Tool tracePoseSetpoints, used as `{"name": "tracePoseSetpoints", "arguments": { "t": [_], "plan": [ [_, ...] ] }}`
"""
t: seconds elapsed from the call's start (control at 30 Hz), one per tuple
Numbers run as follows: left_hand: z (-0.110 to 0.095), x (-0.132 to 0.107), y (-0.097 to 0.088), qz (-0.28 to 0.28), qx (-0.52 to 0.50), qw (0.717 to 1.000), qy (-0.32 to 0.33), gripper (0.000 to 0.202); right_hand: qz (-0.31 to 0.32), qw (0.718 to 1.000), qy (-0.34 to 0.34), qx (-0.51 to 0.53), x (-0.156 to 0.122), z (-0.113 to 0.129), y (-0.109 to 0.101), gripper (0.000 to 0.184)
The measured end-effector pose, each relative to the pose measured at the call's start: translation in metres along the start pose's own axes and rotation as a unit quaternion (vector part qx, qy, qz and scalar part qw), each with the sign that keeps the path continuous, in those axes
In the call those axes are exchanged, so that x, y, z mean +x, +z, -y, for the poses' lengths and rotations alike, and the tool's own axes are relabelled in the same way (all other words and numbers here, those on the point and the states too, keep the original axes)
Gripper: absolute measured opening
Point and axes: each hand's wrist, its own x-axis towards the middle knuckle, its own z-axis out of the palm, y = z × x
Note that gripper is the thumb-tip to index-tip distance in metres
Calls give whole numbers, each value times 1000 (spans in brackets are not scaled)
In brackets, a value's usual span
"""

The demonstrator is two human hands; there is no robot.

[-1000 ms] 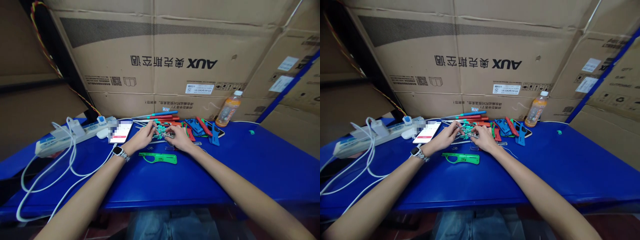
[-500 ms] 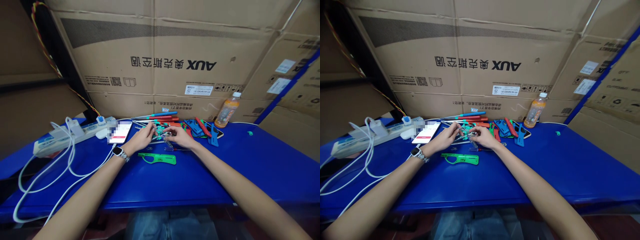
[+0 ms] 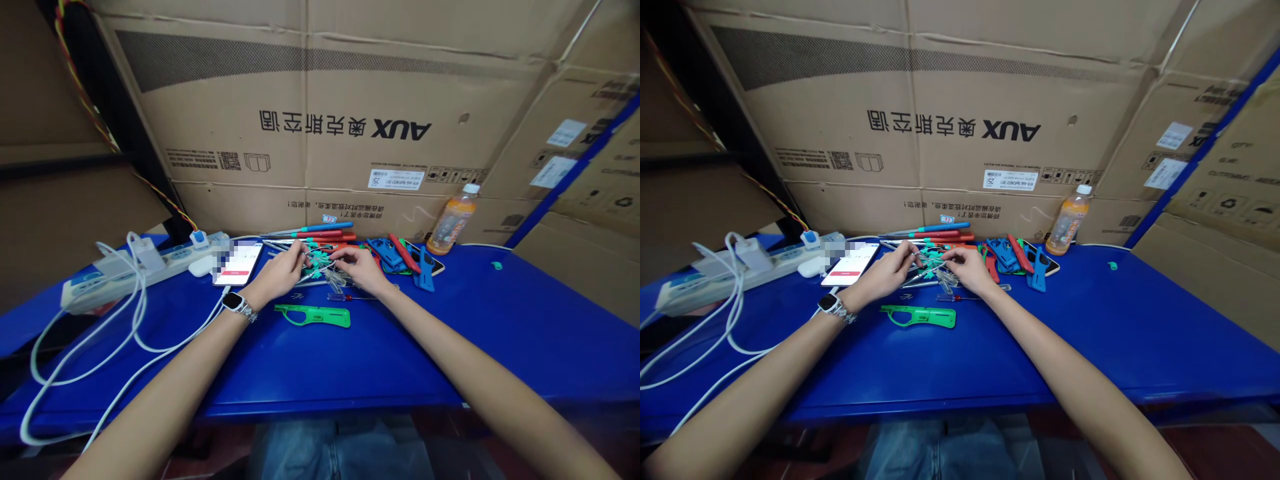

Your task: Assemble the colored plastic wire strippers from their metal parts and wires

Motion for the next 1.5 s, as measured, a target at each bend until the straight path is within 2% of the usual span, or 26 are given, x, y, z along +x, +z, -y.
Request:
{"name": "tracePoseSetpoints", "arguments": {
  "t": [0.07,0.13,0.27,0.33,0.4,0.53,0.63,0.7,0.8,0.93,1.0,1.1,1.17,1.27,1.3,1.43,1.5],
  "plan": [
    [-2,0,-2,-13,8,1000,-2,17,-34,998,-44,-23,-4,7,1,14],
    [-3,0,-5,-32,18,999,11,17,-37,995,-85,-49,-11,16,1,15],
    [-5,0,-11,-68,26,997,25,17,69,988,-93,-107,-27,25,2,21],
    [-5,0,-12,-79,30,996,28,18,101,976,-101,-163,-32,25,2,21],
    [-5,0,-12,-85,33,995,37,19,96,965,-116,-217,-34,25,3,20],
    [-6,0,-12,-97,28,994,42,20,27,957,-110,-266,-30,24,3,15],
    [-10,0,-13,-106,14,993,47,20,-54,963,-81,-252,-25,22,2,25],
    [-13,-1,-13,-106,2,993,58,19,-83,968,-69,-228,-23,21,3,33],
    [-18,-1,-14,-113,-18,991,71,19,-43,975,-51,-214,-22,23,8,28],
    [-23,-2,-17,-138,-26,988,68,19,23,977,-45,-208,-22,31,13,13],
    [-23,-3,-20,-137,-14,988,67,19,23,981,-63,-184,-23,34,12,4],
    [-24,-4,-26,-133,0,989,64,23,6,980,-105,-171,-26,37,8,8],
    [-25,-5,-29,-144,4,988,60,24,1,973,-111,-203,-28,37,8,17],
    [-27,-5,-30,-165,6,985,56,21,1,966,-81,-245,-28,36,19,39],
    [-28,-5,-30,-169,4,984,57,20,1,967,-69,-244,-26,36,24,40],
    [-30,-5,-28,-176,-12,982,66,17,8,981,-42,-190,-20,40,37,11],
    [-32,-5,-27,-171,-23,983,70,16,10,985,-44,-164,-20,42,38,16]
  ]
}}
